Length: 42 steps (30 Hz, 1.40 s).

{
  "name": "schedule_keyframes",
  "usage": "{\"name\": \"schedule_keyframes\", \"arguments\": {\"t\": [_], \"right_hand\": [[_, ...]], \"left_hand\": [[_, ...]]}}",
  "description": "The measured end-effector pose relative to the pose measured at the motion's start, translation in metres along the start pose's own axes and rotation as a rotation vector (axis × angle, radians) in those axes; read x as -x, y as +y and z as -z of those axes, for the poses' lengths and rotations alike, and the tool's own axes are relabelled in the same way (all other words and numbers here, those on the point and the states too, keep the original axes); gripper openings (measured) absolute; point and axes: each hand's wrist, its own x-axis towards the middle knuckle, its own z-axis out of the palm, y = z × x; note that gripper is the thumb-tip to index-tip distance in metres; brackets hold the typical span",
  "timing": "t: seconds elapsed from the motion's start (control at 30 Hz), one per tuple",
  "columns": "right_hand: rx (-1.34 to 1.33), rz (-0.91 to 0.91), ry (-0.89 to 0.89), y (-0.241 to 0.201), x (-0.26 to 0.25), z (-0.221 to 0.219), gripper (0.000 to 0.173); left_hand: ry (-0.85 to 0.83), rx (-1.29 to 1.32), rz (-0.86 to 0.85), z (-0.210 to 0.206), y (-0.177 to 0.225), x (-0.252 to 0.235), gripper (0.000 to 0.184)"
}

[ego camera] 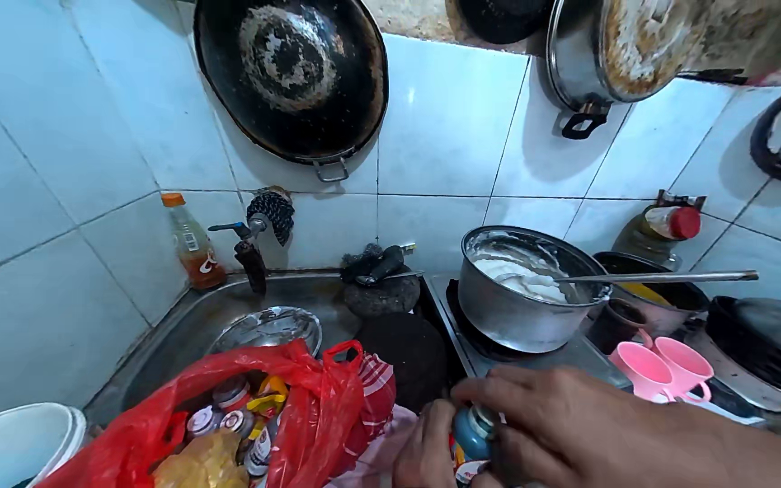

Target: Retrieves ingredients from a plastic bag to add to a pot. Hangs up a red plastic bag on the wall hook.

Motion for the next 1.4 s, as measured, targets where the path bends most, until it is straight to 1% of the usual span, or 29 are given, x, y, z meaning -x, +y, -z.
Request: {"name": "schedule_keyframes", "arguments": {"t": [0.03,0.1,0.17,0.3,0.4,0.5,0.53,0.6,0.67,0.73,0.77,0.8,0.9,1.0,1.07,1.23,1.4], "right_hand": [[-0.175,-0.102,-0.072,0.002,0.001,0.009,0.039],[-0.403,-0.244,-0.157,0.008,0.004,0.017,0.04],[-0.449,-0.277,-0.202,0.009,0.004,0.017,0.037],[-0.251,-0.277,-0.258,0.0,-0.003,0.015,0.031],[-0.098,-0.28,-0.355,-0.008,-0.012,0.016,0.03],[0.01,-0.37,-0.475,-0.021,-0.025,0.012,0.029],[0.065,-0.393,-0.489,-0.027,-0.028,0.007,0.028],[0.184,-0.396,-0.461,-0.035,-0.034,-0.004,0.025],[0.305,-0.305,-0.292,-0.035,-0.036,-0.016,0.019],[0.355,-0.195,-0.093,-0.027,-0.04,-0.023,0.017],[0.356,-0.158,-0.042,-0.024,-0.043,-0.022,0.018],[0.34,-0.14,-0.028,-0.023,-0.046,-0.019,0.019],[0.226,-0.171,-0.076,-0.022,-0.053,-0.009,0.022],[0.032,-0.22,-0.168,-0.02,-0.055,0.005,0.023],[-0.094,-0.212,-0.164,-0.015,-0.051,0.009,0.022],[-0.361,-0.225,-0.066,-0.005,-0.036,0.004,0.022],[-0.614,-0.205,0.063,0.012,-0.02,-0.009,0.026]], "left_hand": [[-0.017,-0.037,-0.012,0.004,0.001,0.0,0.038],[-0.033,-0.108,-0.034,0.006,0.001,0.0,0.037],[-0.028,-0.176,-0.049,0.005,0.001,0.001,0.037],[-0.002,-0.252,-0.082,-0.003,-0.001,0.003,0.037],[0.027,-0.334,-0.099,-0.009,-0.002,0.006,0.038],[0.069,-0.379,-0.119,-0.015,-0.009,0.008,0.036],[0.088,-0.404,-0.125,-0.017,-0.011,0.008,0.037],[0.124,-0.444,-0.12,-0.018,-0.011,0.008,0.043],[0.168,-0.413,-0.075,-0.017,-0.012,0.006,0.05],[0.222,-0.346,-0.022,-0.014,-0.014,0.003,0.047],[0.237,-0.317,-0.001,-0.012,-0.014,0.001,0.045],[0.237,-0.292,0.016,-0.009,-0.014,-0.002,0.045],[0.223,-0.248,0.053,-0.002,-0.014,-0.007,0.047],[0.235,-0.173,0.013,-0.001,-0.021,-0.009,0.045],[0.235,-0.098,-0.015,-0.001,-0.024,-0.009,0.043],[0.24,0.122,-0.136,-0.003,-0.035,-0.012,0.038],[0.179,0.142,-0.219,-0.005,-0.041,-0.019,0.039]]}}
